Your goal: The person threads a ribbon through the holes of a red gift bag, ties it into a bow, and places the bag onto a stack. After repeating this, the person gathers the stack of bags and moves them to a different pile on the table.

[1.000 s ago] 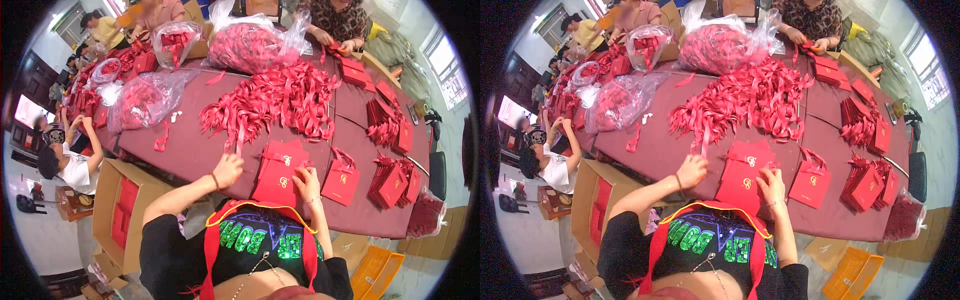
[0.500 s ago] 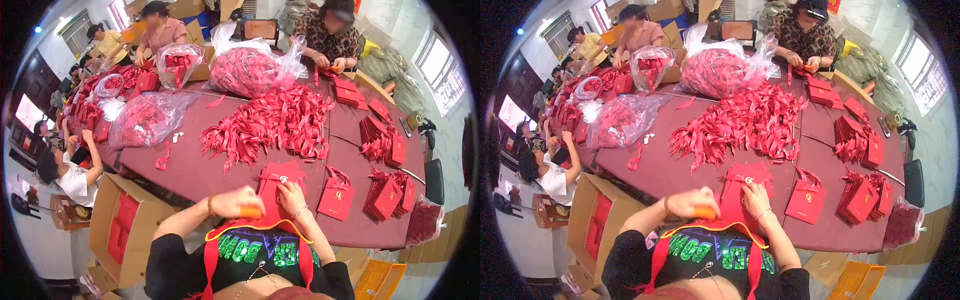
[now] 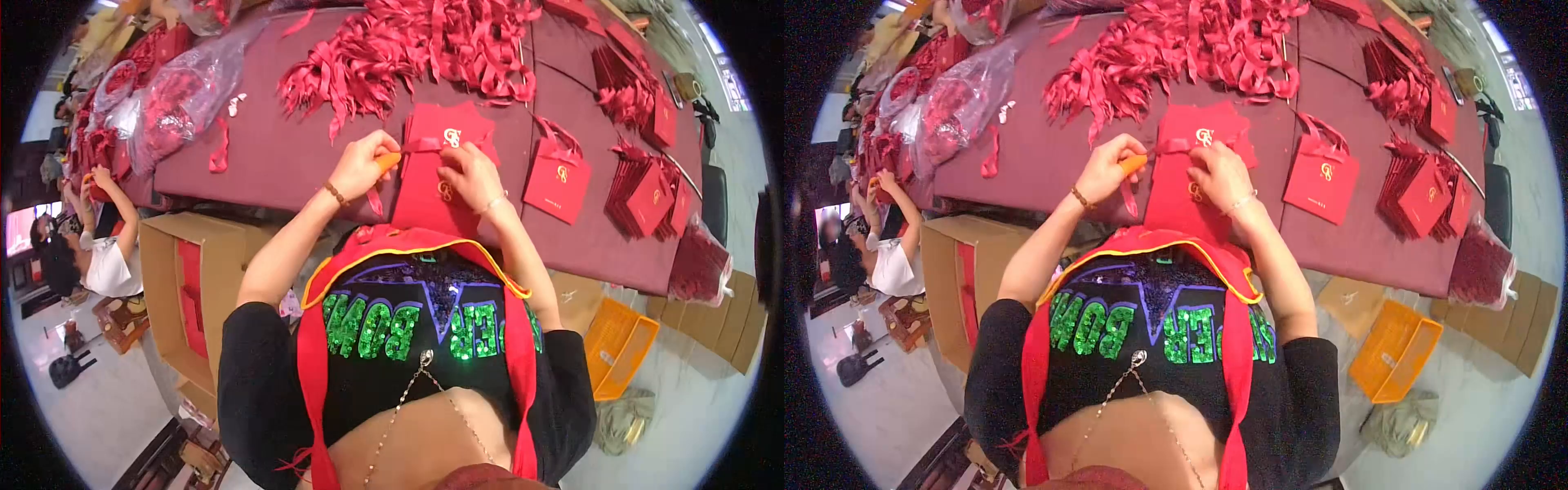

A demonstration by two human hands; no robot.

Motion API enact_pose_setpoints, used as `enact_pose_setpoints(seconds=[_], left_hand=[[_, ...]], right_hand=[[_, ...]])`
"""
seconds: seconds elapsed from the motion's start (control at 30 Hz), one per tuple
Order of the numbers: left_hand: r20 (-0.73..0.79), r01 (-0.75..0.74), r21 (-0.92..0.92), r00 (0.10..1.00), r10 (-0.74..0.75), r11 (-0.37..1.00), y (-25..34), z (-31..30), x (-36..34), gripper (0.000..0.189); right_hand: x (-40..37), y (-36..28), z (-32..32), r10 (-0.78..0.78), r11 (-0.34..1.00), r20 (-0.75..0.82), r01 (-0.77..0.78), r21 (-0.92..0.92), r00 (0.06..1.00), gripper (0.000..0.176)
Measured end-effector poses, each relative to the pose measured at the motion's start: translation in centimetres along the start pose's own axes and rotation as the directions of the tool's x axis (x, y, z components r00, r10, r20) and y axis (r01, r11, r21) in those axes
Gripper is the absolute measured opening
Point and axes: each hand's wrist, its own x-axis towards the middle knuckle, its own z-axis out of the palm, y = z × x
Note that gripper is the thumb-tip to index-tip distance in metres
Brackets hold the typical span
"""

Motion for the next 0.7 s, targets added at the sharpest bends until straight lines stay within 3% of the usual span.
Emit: enact_pose_setpoints(seconds=[0.07, 0.17, 0.7], left_hand=[[0.038, 0.034, -0.026, 0.999, -0.033, 0.999, 0.2, 0.7, 0.1, 0.010], [0.060, 0.037, -0.039, 0.998, -0.035, 0.999, 0.4, 1.8, 0.2, 0.010], [0.032, -0.055, 0.201, 0.998, 0.049, 0.978, -0.6, 4.1, 2.1, 0.012]], right_hand=[[0.5, 0.9, -0.1, 0.128, 0.967, 0.076, -0.141, 0.211, 0.989, 0.023], [1.0, 1.9, -0.1, 0.245, 0.890, 0.217, -0.308, 0.336, 0.945, 0.026], [1.4, 2.8, 0.5, 0.217, 0.842, 0.426, -0.390, 0.374, 0.878, 0.028]])
